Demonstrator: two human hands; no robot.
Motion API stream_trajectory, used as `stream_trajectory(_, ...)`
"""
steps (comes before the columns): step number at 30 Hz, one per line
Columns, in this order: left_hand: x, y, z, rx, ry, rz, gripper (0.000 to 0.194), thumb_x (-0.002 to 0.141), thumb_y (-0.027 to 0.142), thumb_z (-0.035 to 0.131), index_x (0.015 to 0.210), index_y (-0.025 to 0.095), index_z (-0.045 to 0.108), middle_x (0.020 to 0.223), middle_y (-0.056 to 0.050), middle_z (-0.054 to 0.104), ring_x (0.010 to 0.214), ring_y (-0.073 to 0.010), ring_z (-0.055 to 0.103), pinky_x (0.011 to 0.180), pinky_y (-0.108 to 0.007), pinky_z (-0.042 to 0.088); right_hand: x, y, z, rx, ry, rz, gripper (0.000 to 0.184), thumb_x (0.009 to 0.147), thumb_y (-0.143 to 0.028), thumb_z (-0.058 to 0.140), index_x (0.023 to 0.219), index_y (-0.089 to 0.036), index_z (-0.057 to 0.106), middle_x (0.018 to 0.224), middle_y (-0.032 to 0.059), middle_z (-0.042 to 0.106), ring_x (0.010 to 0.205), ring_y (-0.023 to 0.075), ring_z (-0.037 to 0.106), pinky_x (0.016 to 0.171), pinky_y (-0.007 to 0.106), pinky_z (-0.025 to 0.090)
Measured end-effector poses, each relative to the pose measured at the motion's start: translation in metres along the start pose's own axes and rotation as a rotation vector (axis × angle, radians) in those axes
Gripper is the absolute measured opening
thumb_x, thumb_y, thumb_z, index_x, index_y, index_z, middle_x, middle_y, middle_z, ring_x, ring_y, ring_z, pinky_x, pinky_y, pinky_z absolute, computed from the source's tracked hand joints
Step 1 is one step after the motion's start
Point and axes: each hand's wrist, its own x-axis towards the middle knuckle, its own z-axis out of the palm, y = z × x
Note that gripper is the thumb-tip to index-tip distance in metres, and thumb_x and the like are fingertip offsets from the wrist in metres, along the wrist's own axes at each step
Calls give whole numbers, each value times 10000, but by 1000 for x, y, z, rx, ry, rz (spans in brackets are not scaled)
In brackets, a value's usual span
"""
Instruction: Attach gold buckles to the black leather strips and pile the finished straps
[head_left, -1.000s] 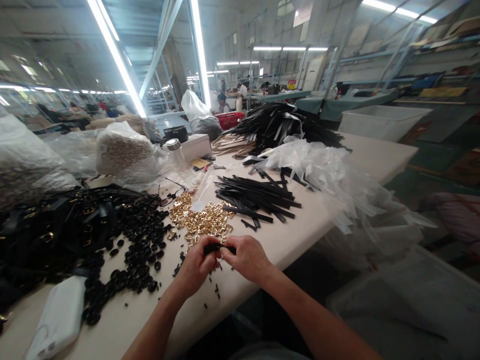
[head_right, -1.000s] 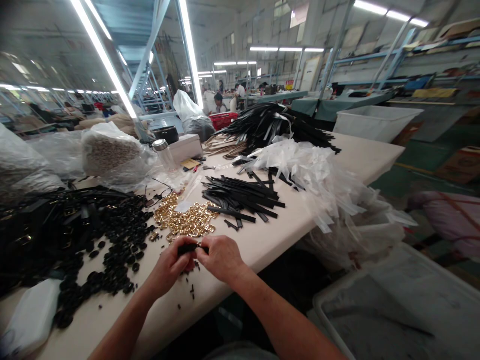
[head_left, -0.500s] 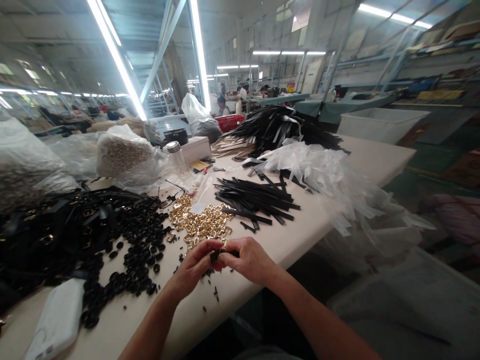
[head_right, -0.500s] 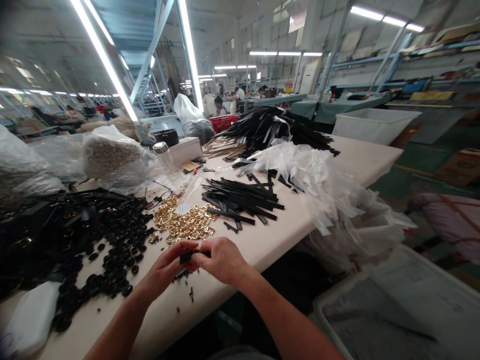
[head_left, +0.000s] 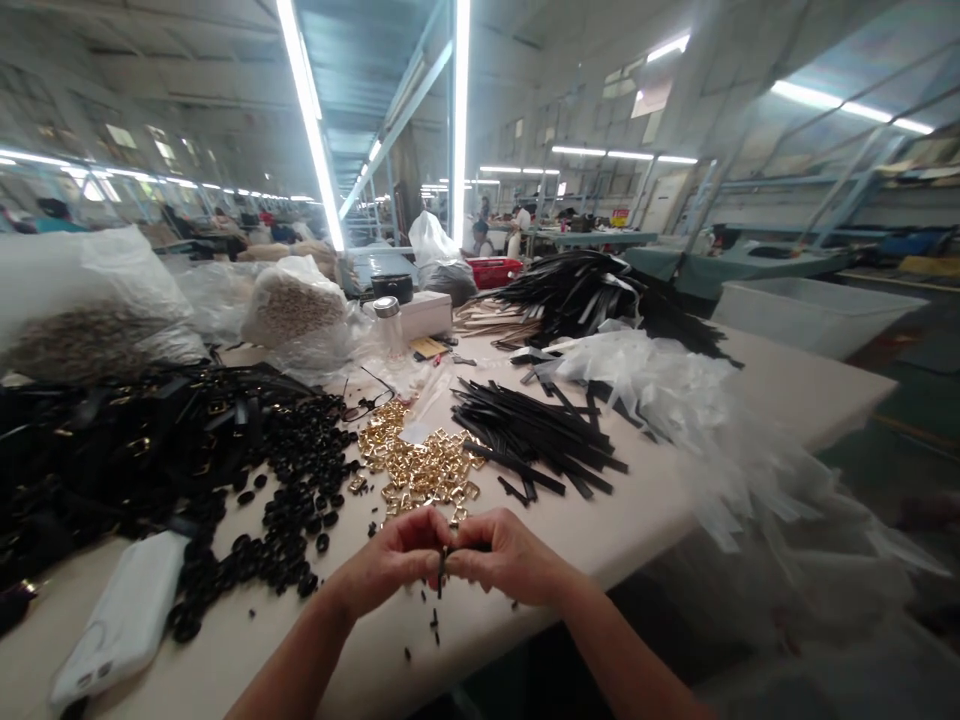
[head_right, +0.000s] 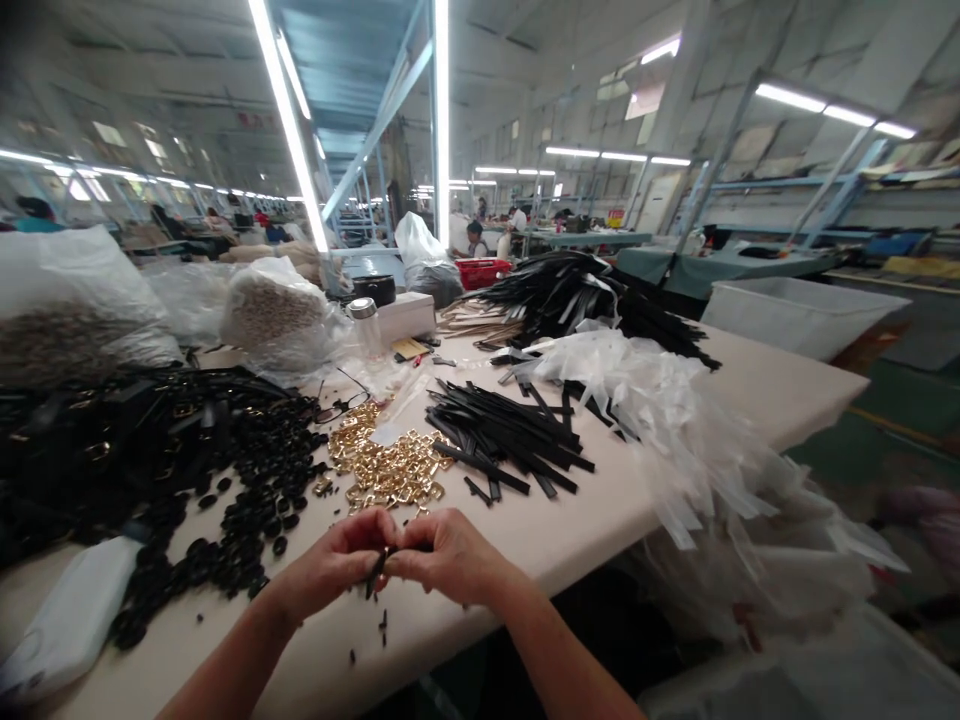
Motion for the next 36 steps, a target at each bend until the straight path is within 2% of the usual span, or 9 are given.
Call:
stream_trajectory(6,3,5,-5,-24,42,40,301,693,308,813,816,156,584,680,26,540,505,-55,461,469,-173,359,21,-8,-17,-118,-108,-60,278,793,-386,686,655,-151,635,535,-58,502,482,64,425,442,175,301)
stream_trajectory(15,18,2,-20,159,454,-25,299,658,370,772,782,142,624,626,23,596,507,-92,531,510,-223,422,74,-23,-44,-1000,-28,-311,167,803,-322,701,683,-207,709,607,-22,647,582,100,536,543,214,289)
stream_trajectory(18,23,-1,-26,203,566,2,234,645,328,743,698,137,619,568,34,559,489,-86,485,494,-218,384,90,-24,-43,-1109,-11,-452,156,819,-299,694,690,-211,690,652,-13,669,623,121,575,594,224,349)
stream_trajectory(20,24,0,-29,203,634,80,220,647,318,732,664,139,606,554,43,533,486,-81,455,485,-211,356,99,-24,-41,-1057,68,-599,109,843,-247,663,741,-211,682,737,-3,688,707,136,610,728,252,417)
stream_trajectory(23,24,7,-32,113,719,204,231,662,345,729,687,146,615,572,46,522,502,-80,435,496,-209,356,109,-21,-40,-824,323,-798,95,891,-208,582,883,-220,676,936,38,692,896,170,620,932,342,414)
stream_trajectory(26,23,11,-34,6,819,294,247,665,362,750,714,150,634,588,40,527,521,-82,431,513,-207,368,116,-9,-35,-563,472,-738,106,900,-231,566,886,-220,670,950,60,669,909,189,611,875,342,456)
stream_trajectory(29,24,10,-36,-49,848,326,268,672,385,769,745,153,655,608,31,548,534,-82,441,523,-204,376,120,5,-23,-375,285,-578,98,855,-254,640,926,-222,698,959,56,674,920,201,621,848,324,478)
stream_trajectory(32,27,6,-36,-46,815,294,271,673,386,781,760,155,668,650,13,588,572,-96,486,549,-210,401,121,14,-11,-190,111,-490,224,832,-268,673,1052,-243,706,1036,50,680,990,210,620,887,322,481)
stream_trajectory(36,31,2,-34,-34,782,253,290,668,399,790,773,156,671,634,15,591,554,-96,487,530,-207,393,121,22,-4,19,111,-444,240,823,-314,687,1052,-252,722,1070,49,676,1036,221,605,949,344,463)
